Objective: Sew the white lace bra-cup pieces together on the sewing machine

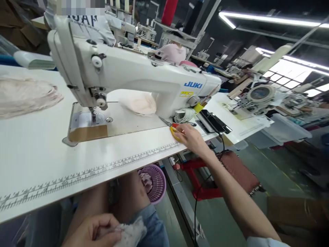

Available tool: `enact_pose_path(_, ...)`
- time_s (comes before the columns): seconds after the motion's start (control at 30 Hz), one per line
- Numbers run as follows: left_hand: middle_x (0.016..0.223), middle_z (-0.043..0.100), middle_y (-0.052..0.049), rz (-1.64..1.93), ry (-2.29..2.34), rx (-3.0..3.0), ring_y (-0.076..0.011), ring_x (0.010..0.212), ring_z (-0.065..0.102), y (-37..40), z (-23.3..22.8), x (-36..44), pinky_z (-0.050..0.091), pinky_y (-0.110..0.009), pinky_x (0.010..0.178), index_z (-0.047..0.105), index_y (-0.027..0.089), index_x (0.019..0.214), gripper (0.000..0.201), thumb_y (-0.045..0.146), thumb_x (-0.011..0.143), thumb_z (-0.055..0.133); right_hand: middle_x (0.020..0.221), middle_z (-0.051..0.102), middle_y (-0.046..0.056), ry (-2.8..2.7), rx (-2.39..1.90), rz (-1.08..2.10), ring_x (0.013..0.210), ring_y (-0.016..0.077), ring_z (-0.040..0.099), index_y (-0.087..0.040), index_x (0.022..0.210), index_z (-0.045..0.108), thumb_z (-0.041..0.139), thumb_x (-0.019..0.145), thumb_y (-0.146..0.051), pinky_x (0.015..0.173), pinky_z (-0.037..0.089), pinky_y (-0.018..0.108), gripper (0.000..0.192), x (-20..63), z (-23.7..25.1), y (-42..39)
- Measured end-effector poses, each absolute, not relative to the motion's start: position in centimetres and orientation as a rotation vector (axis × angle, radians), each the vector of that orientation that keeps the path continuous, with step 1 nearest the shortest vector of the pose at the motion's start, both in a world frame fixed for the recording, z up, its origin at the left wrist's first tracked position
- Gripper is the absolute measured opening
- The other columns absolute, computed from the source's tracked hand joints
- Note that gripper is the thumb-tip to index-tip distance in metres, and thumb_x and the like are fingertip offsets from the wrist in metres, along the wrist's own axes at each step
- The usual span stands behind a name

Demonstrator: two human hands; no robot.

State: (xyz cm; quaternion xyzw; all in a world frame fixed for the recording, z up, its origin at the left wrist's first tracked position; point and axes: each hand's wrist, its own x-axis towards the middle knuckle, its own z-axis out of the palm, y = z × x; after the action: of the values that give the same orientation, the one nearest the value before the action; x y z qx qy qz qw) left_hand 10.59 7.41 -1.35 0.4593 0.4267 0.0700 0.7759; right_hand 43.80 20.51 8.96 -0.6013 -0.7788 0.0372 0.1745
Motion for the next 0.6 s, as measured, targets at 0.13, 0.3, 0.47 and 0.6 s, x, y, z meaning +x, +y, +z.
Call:
enact_pose_path(0.13, 0.056, 0.05, 0.003, 0.256, 1.004, 0.866, -0.0082, 0.051, 0.035, 7.0, 0.6, 10.0, 0.023, -0.021, 0.05, 0.061, 0.013, 0.073, 0.049, 0.06, 0.062, 0.068, 0.085, 0.059, 0.012, -2.24, -1.696, 0.114, 0.088, 0.0265, 0.054, -0.016, 0.087, 0.058, 0.05, 0.084, -0.02, 0.078, 0.04, 0.038, 0.01, 45.4, 6.2, 23.1)
enact_pose_path(0.3, 0.058, 0.059, 0.001, 0.261, 1.057, 0.718, -0.0085, 0.052, 0.043, 7.0, 1.6, 9.0, 0.029, -0.019, 0.051, 0.068, 0.01, 0.078, 0.047, 0.053, 0.06, 0.074, 0.087, 0.053, 0.01, -2.255, -1.671, 0.124, 0.083, 0.0251, 0.05, -0.02, 0.098, 0.055, 0.051, 0.084, -0.028, 0.074, 0.038, 0.037, 0.016, 46.4, 5.4, 23.1)
enact_pose_path(0.47, 0.059, 0.063, -0.001, 0.273, 1.026, 0.733, -0.0088, 0.052, 0.047, 6.4, 1.2, 8.4, 0.033, -0.018, 0.052, 0.071, 0.009, 0.082, 0.044, 0.048, 0.063, 0.074, 0.079, 0.053, 0.007, -2.319, -1.691, 0.117, 0.066, 0.019, 0.049, -0.021, 0.095, 0.055, 0.057, 0.081, -0.029, 0.064, 0.039, 0.032, 0.016, 46.1, 6.8, 21.8)
enact_pose_path(0.6, 0.068, 0.07, -0.004, 0.292, 0.986, 0.744, -0.0112, 0.058, 0.054, 5.9, 0.7, 7.9, 0.037, -0.019, 0.055, 0.072, 0.011, 0.087, 0.04, 0.045, 0.067, 0.072, 0.088, 0.055, 0.009, -2.248, -1.677, 0.179, 0.074, 0.0214, 0.054, -0.022, 0.099, 0.053, 0.057, 0.081, -0.031, 0.064, 0.043, 0.033, 0.021, 42.9, 8.2, 16.7)
